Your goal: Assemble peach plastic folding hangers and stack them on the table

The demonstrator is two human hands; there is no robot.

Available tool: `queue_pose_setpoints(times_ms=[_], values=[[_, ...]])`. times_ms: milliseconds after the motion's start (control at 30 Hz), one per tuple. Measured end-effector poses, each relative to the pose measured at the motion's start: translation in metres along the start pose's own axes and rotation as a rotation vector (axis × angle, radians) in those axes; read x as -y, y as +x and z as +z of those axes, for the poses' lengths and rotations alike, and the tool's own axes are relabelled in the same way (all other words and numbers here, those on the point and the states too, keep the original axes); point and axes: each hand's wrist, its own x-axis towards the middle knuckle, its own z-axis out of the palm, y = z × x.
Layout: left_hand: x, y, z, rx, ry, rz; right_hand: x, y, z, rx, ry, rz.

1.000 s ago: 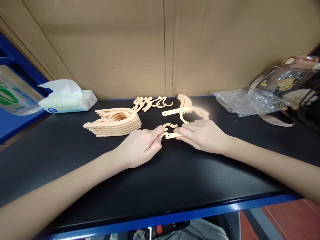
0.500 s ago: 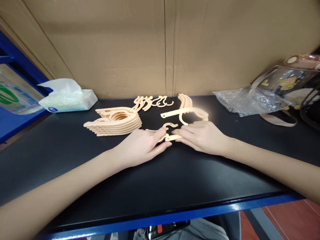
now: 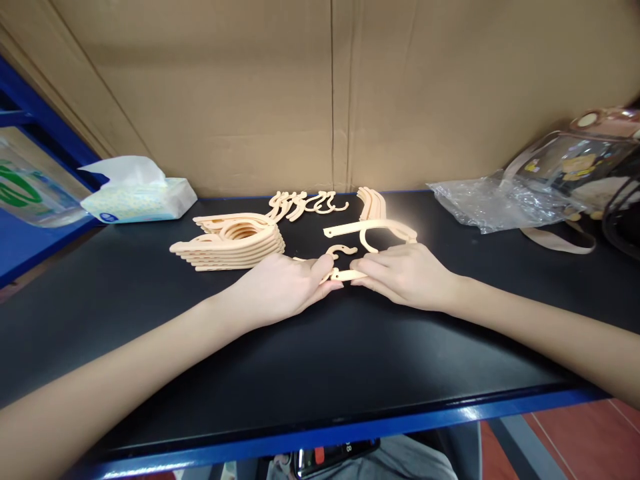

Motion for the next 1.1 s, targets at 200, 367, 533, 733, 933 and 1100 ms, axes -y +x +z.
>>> queue_pose_setpoints(times_ms=[200, 367, 533, 733, 933, 1100], values=[[0.0007, -0.0007, 0.0023, -0.062, 0.042, 0.038, 0.0004, -0.0005, -0.0004, 0.048, 0.034, 0.014], [0.0019, -0.001, 0.0037, -0.055, 0.101, 0.055, 0.001, 0.0001, 0.0, 0.123, 0.048, 0.039], [0.0005, -0.0003, 0.0032, -0.065, 0.173, 0.06, 0.0021, 0.0, -0.0001, 0.201, 0.042, 0.065], [-0.0008, 0.0006, 0.0022, -0.055, 0.155, 0.049, 0.0028, 0.0, -0.0016, 0.277, 0.071, 0.099], [0.0002, 0.0004, 0.0021, -0.112, 0.133, 0.059, 0.0034, 0.001, -0.0011, 0.293, 0.057, 0.104], [0.0004, 0.0, 0.001, -0.132, 0.105, 0.059, 0.0036, 0.0011, -0.0011, 0.289, 0.063, 0.092]])
